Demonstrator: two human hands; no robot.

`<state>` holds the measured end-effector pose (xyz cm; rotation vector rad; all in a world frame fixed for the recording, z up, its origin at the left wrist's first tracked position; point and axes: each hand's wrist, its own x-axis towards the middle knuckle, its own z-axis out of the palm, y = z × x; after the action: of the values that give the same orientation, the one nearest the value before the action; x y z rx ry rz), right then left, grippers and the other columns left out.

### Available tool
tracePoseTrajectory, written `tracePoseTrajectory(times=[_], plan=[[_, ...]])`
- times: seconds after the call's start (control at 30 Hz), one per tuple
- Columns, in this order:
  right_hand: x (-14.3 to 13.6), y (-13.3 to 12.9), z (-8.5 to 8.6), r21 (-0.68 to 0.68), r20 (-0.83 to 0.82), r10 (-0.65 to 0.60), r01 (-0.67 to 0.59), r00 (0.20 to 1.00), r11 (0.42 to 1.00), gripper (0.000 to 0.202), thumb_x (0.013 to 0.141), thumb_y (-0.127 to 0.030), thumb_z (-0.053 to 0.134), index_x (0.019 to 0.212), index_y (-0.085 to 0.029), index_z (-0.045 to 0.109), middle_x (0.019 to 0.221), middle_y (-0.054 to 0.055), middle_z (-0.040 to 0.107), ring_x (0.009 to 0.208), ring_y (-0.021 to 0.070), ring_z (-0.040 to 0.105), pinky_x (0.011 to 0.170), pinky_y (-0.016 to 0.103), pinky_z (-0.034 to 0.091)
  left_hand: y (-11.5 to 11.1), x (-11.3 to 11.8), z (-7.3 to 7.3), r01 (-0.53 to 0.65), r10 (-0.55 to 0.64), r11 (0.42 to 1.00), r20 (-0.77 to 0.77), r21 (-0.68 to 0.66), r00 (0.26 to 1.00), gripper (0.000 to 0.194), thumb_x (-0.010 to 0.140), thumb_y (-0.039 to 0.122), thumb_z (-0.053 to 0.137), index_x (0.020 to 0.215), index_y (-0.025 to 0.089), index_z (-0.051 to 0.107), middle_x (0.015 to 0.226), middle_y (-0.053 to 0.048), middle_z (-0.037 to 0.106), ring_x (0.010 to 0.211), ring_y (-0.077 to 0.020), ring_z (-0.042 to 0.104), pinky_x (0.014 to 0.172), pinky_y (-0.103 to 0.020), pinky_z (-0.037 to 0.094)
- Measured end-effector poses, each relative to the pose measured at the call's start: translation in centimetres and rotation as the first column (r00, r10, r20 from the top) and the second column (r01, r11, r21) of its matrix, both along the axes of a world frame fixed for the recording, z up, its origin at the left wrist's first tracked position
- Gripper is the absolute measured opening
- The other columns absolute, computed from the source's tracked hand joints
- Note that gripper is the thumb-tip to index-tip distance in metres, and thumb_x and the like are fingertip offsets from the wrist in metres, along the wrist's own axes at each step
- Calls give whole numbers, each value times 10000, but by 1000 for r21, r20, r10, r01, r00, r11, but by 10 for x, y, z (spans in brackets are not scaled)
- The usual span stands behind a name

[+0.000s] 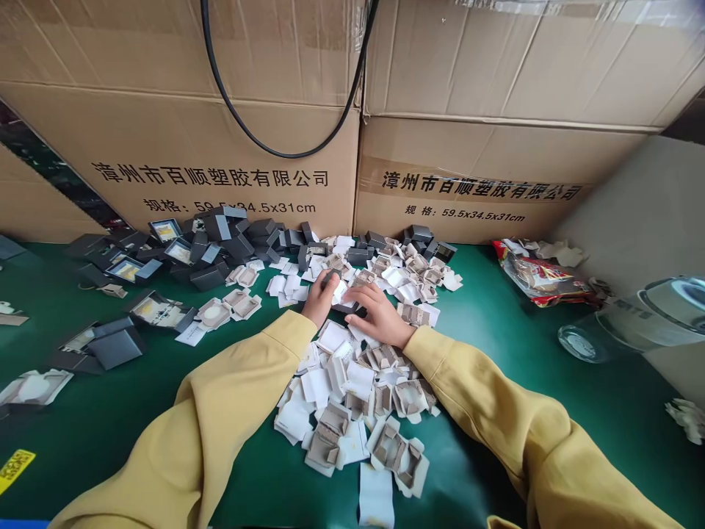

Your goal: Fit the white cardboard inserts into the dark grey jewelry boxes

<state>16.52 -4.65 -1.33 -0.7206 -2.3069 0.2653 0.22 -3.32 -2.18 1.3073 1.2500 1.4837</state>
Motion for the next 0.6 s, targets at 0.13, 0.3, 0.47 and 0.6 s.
tracePoseTrajectory(times=[0.13, 0.3, 0.47, 0.6], plan=[[-1, 0, -1, -1, -79, -119, 120, 990, 993, 395, 840, -412, 503, 1157, -178, 472, 1158, 111, 539, 1084, 250, 463, 923, 428, 386, -3, 0, 2, 116, -116, 993, 0, 4, 993, 390, 758, 556, 497, 878, 191, 567, 747, -28, 592, 711, -166, 572, 677, -295, 473], [-2, 4, -6, -46, -70, -142, 139, 987, 989, 408, 809, -398, 545, 1142, -170, 483, 1103, 103, 573, 1001, 244, 503, 859, 406, 428, -8, 0, 5, 257, -252, 965, -111, 41, 961, 402, 752, 568, 503, 887, 190, 517, 729, -16, 531, 643, -145, 505, 657, -294, 437], [-2, 5, -9, -70, -107, -170, 163, 980, 984, 373, 801, -388, 553, 1101, -171, 507, 1063, 101, 598, 968, 240, 520, 830, 398, 436, -9, 0, 7, 333, -315, 942, -214, 49, 924, 460, 776, 594, 440, 959, 172, 462, 767, -25, 522, 699, -157, 510, 714, -318, 435], [-2, 5, -9, -90, -122, -169, 159, 978, 983, 362, 793, -395, 563, 1074, -172, 518, 1041, 101, 609, 958, 240, 528, 816, 392, 445, -9, 1, 5, 354, -320, 932, -276, 80, 906, 582, 758, 658, 385, 1047, 155, 429, 956, -86, 549, 906, -205, 528, 831, -349, 427]])
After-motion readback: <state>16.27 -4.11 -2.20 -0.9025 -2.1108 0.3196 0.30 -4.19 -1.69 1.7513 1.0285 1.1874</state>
